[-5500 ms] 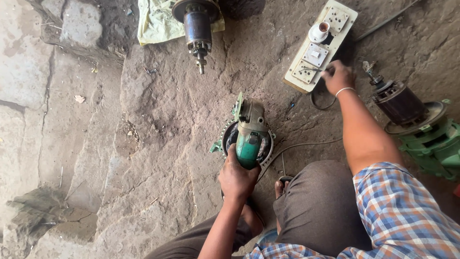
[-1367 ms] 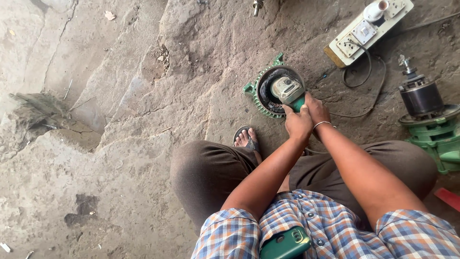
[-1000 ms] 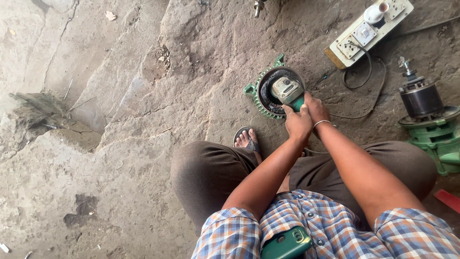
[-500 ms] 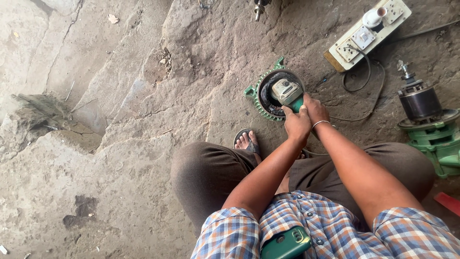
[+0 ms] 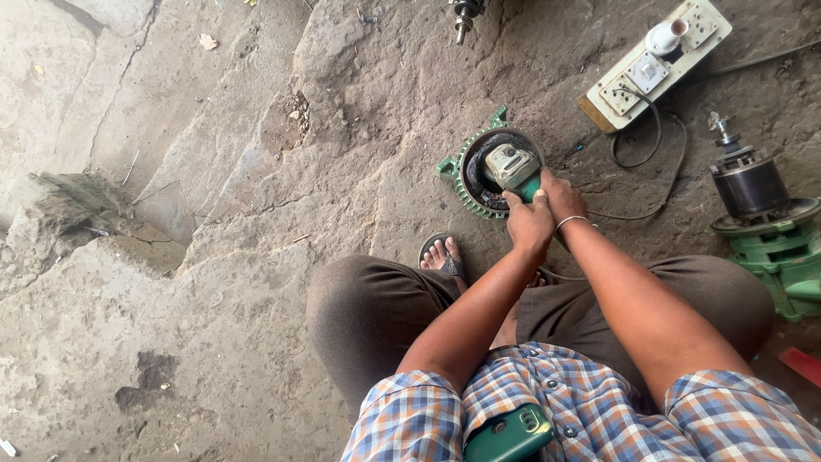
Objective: The person uses a handheld angle grinder to grind the interior of a cylindrical motor component. They repeatedly apply the grinder to the inner surface, pause to inspect, and continue grinding.
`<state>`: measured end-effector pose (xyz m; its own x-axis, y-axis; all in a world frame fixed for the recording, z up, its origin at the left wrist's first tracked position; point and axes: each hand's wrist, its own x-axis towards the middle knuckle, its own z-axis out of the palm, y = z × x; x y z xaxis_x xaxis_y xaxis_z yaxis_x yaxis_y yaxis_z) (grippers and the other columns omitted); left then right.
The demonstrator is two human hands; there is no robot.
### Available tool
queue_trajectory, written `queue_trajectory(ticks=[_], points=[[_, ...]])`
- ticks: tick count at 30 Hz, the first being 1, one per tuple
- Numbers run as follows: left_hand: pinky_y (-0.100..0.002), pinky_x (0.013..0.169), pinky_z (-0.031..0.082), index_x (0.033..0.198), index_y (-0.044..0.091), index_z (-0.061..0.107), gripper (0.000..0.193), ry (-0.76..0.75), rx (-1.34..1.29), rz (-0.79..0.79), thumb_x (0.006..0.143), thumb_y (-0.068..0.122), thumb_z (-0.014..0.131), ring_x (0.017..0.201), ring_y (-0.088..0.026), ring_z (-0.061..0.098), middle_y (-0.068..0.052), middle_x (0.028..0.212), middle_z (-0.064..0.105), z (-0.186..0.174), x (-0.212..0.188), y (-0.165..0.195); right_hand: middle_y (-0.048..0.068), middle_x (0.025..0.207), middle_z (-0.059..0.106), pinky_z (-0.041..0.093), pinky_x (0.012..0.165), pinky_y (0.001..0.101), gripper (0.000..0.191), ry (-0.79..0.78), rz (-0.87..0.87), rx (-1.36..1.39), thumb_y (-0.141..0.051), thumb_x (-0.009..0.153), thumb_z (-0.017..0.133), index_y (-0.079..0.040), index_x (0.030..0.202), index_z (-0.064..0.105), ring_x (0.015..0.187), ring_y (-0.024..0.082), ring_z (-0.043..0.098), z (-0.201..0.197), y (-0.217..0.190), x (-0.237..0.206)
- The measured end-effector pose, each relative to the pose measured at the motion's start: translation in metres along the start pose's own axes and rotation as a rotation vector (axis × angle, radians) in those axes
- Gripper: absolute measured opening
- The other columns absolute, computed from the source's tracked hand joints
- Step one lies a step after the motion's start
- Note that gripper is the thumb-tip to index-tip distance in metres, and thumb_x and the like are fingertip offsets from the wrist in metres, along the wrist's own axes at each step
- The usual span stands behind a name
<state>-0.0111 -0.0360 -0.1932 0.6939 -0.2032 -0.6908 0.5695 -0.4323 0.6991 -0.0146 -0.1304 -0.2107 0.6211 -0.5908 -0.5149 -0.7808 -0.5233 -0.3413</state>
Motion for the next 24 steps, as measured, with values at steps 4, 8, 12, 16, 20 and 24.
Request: queue_trajectory(ticks=[4,8,12,16,20,24], points=[[-0.043,0.105,0.046,0.16,-0.008,0.014,0.086,-0.007,0.002,-0.001,0.099,0.036,0.056,0.117,-0.042,0.064,-0.031,0.12,0.068,-0.002,-0.002,0.004,0.029,0.127,0.065,0.043,0.105,0.0598,0.064,-0.038,0.177,0.155,-0.055,0.103,0.028,-0.008,0.118,0.068,0.117,0.054,0.059,-0.002,-0.003,0.001],[-0.042,0.103,0.047,0.16,-0.007,0.012,0.086,-0.024,-0.016,-0.021,0.098,0.036,0.055,0.114,-0.04,0.066,-0.029,0.116,0.071,-0.003,-0.003,0.006,0.029,0.126,0.065,0.042,0.105,0.0597,0.066,-0.042,0.175,0.194,-0.055,0.1,0.028,-0.007,0.118,0.07,0.116,0.054,0.059,-0.006,-0.007,-0.001],[-0.042,0.103,0.048,0.16,-0.007,0.013,0.085,-0.016,-0.005,-0.002,0.1,0.035,0.055,0.114,-0.04,0.066,-0.029,0.118,0.069,-0.003,-0.002,0.005,0.028,0.128,0.065,0.042,0.106,0.0581,0.069,-0.033,0.204,0.251,-0.057,0.1,0.028,-0.007,0.117,0.072,0.118,0.053,0.059,-0.009,-0.011,-0.003],[-0.042,0.104,0.047,0.16,-0.008,0.013,0.085,-0.009,0.001,0.029,0.101,0.036,0.056,0.117,-0.042,0.065,-0.032,0.124,0.064,-0.003,0.001,0.003,0.027,0.128,0.066,0.042,0.106,0.0579,0.068,-0.037,0.218,0.251,-0.056,0.099,0.029,-0.007,0.116,0.073,0.118,0.052,0.059,-0.007,-0.01,-0.001],[-0.041,0.104,0.047,0.16,-0.007,0.013,0.084,-0.024,-0.013,-0.003,0.099,0.035,0.054,0.117,-0.041,0.065,-0.032,0.123,0.066,-0.004,0.003,0.002,0.029,0.124,0.067,0.045,0.1,0.0604,0.058,0.003,0.026,0.079,-0.047,0.1,0.029,-0.006,0.118,0.066,0.112,0.054,0.061,-0.001,-0.006,0.003],[-0.041,0.105,0.047,0.16,-0.007,0.014,0.084,-0.014,-0.004,0.016,0.101,0.035,0.055,0.119,-0.042,0.064,-0.033,0.126,0.063,-0.006,0.003,0.003,0.027,0.123,0.066,0.045,0.101,0.0598,0.054,-0.039,0.126,0.151,-0.047,0.107,0.028,-0.008,0.114,0.065,0.113,0.053,0.061,0.003,-0.004,0.004]])
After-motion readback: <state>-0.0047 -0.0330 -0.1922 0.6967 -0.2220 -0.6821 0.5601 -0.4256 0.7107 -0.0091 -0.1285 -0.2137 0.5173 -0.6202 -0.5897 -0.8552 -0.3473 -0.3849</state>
